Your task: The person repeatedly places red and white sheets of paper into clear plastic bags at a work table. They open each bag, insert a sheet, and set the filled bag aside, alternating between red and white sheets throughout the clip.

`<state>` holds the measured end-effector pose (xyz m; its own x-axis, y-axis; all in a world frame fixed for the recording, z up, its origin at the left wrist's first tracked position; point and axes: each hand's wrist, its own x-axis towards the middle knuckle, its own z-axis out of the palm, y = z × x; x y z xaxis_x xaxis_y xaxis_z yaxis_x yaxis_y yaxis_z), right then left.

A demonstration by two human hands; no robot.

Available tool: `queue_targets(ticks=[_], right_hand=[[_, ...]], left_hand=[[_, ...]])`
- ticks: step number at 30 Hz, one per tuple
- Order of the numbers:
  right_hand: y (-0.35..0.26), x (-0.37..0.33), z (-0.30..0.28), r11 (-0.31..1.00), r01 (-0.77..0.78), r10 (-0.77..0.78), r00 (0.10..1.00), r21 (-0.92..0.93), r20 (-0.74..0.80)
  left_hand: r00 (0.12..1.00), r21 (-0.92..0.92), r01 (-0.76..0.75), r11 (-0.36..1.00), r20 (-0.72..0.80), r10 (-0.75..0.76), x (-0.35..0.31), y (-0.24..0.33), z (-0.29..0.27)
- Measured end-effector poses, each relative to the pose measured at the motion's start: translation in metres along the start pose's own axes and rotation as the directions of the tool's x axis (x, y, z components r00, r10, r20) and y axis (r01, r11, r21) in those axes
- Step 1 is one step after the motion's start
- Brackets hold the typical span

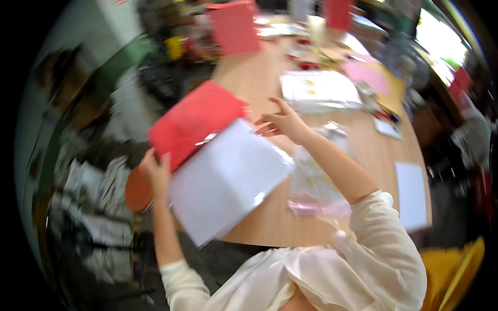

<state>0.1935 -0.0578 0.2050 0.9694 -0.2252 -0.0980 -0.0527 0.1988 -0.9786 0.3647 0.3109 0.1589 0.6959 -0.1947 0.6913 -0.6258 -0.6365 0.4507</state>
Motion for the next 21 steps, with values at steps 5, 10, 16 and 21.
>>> queue_targets(ticks=[5, 10, 16, 21], right_hand=[[0.081, -0.140, -0.141, 0.908, 0.072, -0.176, 0.959, -0.412, -0.221], [0.158, -0.329, -0.263, 0.629, -0.446, -0.410, 0.505, -0.637, -0.759], [0.186, -0.477, -0.317, 0.344, -0.780, -0.594, 0.250, -0.522, -0.764], [0.237, -0.528, -0.331, 0.974, -0.226, -0.073, -0.263, -0.012, -0.962]], left_hand=[[0.982, -0.285, -0.186, 0.940, -0.022, 0.188, -0.071, 0.099, -0.072], [0.908, -0.257, -0.418, 0.871, -0.081, 0.412, -0.159, 0.183, -0.048], [0.727, -0.746, -0.007, 0.665, 0.453, 0.516, -0.225, 0.323, 0.055], [0.422, -0.854, 0.067, 0.516, 0.493, 0.761, -0.282, 0.429, 0.140]])
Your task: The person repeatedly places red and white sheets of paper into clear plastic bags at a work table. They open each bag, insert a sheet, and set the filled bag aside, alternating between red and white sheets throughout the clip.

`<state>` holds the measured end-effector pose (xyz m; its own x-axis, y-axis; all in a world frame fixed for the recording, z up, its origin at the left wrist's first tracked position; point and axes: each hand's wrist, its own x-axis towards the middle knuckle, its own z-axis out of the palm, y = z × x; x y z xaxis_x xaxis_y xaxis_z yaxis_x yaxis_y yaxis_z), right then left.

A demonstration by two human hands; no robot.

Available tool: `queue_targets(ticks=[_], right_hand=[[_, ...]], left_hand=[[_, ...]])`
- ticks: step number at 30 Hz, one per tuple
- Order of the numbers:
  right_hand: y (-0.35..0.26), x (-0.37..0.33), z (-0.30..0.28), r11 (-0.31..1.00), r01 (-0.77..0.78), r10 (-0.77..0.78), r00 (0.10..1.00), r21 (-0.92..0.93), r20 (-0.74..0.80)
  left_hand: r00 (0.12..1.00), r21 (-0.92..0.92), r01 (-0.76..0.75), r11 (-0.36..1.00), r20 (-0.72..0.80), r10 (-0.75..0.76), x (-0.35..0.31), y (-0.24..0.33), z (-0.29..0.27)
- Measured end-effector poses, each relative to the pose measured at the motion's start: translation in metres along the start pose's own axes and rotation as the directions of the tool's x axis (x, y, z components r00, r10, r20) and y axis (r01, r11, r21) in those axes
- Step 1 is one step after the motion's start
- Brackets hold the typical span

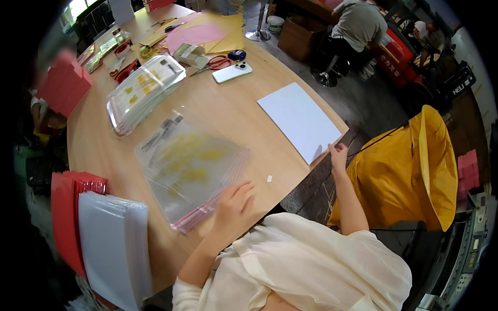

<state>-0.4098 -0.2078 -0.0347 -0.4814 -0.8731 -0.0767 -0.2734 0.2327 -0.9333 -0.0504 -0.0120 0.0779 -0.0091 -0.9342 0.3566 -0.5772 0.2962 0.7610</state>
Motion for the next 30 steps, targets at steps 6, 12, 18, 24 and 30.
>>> queue_targets(ticks=[6, 12, 18, 24, 30], right_hand=[[0.022, -0.027, 0.022, 0.784, -0.347, 0.241, 0.934, 0.515, 0.263], [0.008, -0.034, 0.026, 0.697, -0.389, 0.251, 0.919, 0.602, 0.303], [0.009, -0.016, 0.025, 0.615, -0.448, 0.309, 0.894, 0.648, 0.325], [0.000, -0.006, 0.023, 0.488, -0.493, 0.361, 0.865, 0.720, 0.347], [0.022, -0.006, 0.002, 0.616, -0.434, 0.336, 0.900, 0.657, 0.279]], left_hand=[[0.940, 0.173, -0.306, 0.936, 0.212, 0.268, 0.098, -0.036, 0.147], [0.998, 0.444, -0.059, 0.894, 0.060, 0.036, 0.238, -0.112, 0.179], [0.963, 0.069, 0.233, 0.970, 0.124, -0.240, 0.305, -0.164, 0.170], [0.918, 0.362, 0.215, 0.907, 0.242, -0.314, 0.310, -0.139, 0.180], [0.782, 0.604, 0.194, 0.773, 0.380, -0.493, 0.305, -0.081, 0.178]])
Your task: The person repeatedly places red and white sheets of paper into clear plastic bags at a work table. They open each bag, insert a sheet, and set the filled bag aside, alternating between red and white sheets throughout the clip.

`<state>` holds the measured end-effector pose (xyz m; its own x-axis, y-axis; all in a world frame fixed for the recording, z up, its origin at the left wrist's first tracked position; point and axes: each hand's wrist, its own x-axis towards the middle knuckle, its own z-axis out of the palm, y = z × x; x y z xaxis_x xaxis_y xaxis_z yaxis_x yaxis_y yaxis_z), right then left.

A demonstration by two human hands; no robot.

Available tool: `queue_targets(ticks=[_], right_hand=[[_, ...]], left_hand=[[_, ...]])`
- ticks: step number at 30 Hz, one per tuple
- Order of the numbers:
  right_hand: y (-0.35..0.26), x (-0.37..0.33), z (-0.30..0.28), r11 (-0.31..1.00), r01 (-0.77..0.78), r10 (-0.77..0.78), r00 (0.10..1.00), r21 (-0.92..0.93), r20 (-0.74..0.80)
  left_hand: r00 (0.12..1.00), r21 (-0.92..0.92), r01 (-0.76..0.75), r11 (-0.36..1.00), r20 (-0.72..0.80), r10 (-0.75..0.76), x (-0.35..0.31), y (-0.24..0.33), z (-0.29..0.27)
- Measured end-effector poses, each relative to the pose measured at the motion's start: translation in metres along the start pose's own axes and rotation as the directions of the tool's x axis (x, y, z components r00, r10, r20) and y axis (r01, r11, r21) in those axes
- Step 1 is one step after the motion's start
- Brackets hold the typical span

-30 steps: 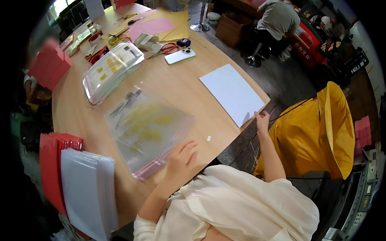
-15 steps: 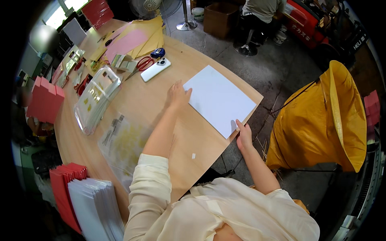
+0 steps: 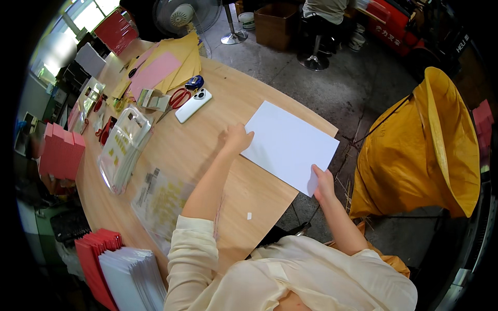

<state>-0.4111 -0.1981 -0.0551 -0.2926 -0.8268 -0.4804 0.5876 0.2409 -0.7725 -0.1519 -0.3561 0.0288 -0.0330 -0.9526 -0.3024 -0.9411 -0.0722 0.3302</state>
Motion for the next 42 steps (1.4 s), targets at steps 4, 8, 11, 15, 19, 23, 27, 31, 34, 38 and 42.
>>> queue_targets(ticks=[4, 8, 11, 15, 19, 23, 27, 31, 34, 38, 42], right_hand=[[-0.016, -0.029, -0.015, 0.950, 0.204, -0.219, 0.975, -0.236, -0.039], [-0.043, -0.057, -0.007, 0.891, 0.354, -0.339, 0.935, -0.283, 0.102], [-0.059, -0.076, 0.007, 0.853, 0.462, -0.417, 0.883, -0.245, 0.213], [-0.055, -0.081, 0.021, 0.736, 0.632, -0.562, 0.770, -0.243, 0.302], [-0.031, -0.068, 0.031, 0.617, 0.775, -0.641, 0.597, -0.139, 0.483], [-0.027, -0.070, 0.055, 0.547, 0.761, -0.391, 0.601, -0.349, 0.697], [-0.024, -0.071, 0.059, 0.528, 0.782, -0.372, 0.564, -0.332, 0.737], [-0.036, -0.073, 0.064, 0.190, 0.952, -0.459, 0.303, -0.241, 0.835], [-0.068, -0.081, 0.078, -0.175, 0.984, -0.421, -0.106, 0.034, 0.901], [-0.073, -0.081, 0.071, -0.363, 0.881, -0.154, -0.379, 0.304, 0.913], [-0.057, -0.080, 0.052, -0.376, 0.879, -0.083, -0.349, 0.295, 0.934]], left_hand=[[0.997, 0.094, -0.075, 0.993, 0.010, 0.075, -0.011, -0.007, 0.016], [0.915, -0.200, -0.275, 0.940, -0.356, 0.192, -0.007, -0.024, 0.045], [0.975, -0.708, -0.218, 0.672, -0.186, 0.120, -0.006, -0.013, 0.010], [0.920, -0.738, -0.377, 0.561, -0.369, 0.132, -0.038, -0.007, -0.049], [0.665, -0.654, -0.701, 0.283, -0.743, -0.070, -0.043, -0.019, -0.046], [0.682, -0.661, -0.717, 0.221, -0.731, 0.028, -0.035, -0.071, 0.001], [0.761, -0.767, -0.610, 0.198, -0.637, -0.124, -0.044, -0.077, 0.010], [0.624, -0.589, -0.688, 0.424, -0.779, -0.069, -0.053, -0.091, -0.008], [0.919, -0.891, -0.379, -0.251, -0.330, -0.216, -0.085, -0.078, -0.034], [0.814, -0.823, 0.468, -0.323, 0.259, 0.520, -0.095, -0.169, -0.005], [0.833, -0.872, 0.482, -0.088, 0.424, 0.355, -0.123, -0.165, 0.006]])
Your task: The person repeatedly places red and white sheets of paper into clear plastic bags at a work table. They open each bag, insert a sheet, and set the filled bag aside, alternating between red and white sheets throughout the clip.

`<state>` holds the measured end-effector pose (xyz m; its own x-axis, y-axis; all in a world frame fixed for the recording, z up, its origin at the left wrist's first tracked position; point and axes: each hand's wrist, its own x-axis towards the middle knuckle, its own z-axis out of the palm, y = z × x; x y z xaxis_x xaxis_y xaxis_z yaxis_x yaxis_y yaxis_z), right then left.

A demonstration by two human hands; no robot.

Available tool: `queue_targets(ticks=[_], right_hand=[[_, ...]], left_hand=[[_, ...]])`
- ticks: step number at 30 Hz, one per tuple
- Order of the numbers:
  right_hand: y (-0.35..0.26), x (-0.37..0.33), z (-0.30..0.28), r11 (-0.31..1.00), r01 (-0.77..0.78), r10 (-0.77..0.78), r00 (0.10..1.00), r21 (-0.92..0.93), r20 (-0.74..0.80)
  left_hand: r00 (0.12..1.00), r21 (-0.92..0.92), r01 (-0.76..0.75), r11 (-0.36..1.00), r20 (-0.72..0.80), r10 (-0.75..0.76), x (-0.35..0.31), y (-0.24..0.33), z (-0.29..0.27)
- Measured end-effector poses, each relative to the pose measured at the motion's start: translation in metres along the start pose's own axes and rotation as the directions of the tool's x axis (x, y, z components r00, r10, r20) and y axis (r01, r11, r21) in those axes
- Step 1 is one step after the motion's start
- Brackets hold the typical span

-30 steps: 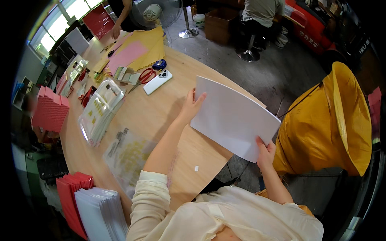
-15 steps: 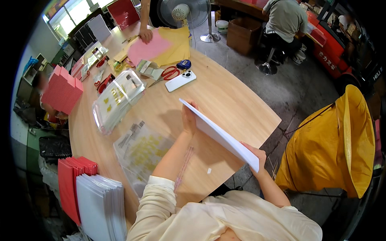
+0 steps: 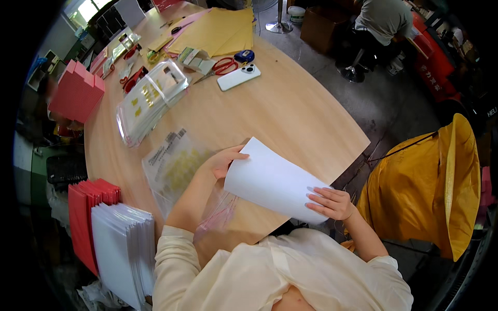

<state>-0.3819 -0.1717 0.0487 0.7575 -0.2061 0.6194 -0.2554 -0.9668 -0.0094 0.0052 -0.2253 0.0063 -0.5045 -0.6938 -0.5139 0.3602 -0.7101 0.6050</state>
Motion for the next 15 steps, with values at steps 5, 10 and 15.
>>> queue_targets(ticks=[5, 10, 15], right_hand=[[-0.031, -0.015, 0.036, 0.525, -0.475, 0.832, 0.462, 0.706, -0.307], [-0.028, 0.006, 0.024, 0.077, -0.293, 0.991, 0.128, 0.953, -0.040], [-0.027, 0.007, -0.002, -0.467, 0.029, 0.877, 0.143, 0.884, 0.458]], left_hand=[[0.967, 0.082, -0.255, 0.963, 0.014, 0.255, -0.021, 0.002, 0.031], [0.902, 0.086, -0.431, 0.898, 0.051, 0.428, -0.034, 0.011, 0.042], [0.874, 0.102, -0.481, 0.871, -0.017, 0.485, -0.040, 0.018, 0.046]])
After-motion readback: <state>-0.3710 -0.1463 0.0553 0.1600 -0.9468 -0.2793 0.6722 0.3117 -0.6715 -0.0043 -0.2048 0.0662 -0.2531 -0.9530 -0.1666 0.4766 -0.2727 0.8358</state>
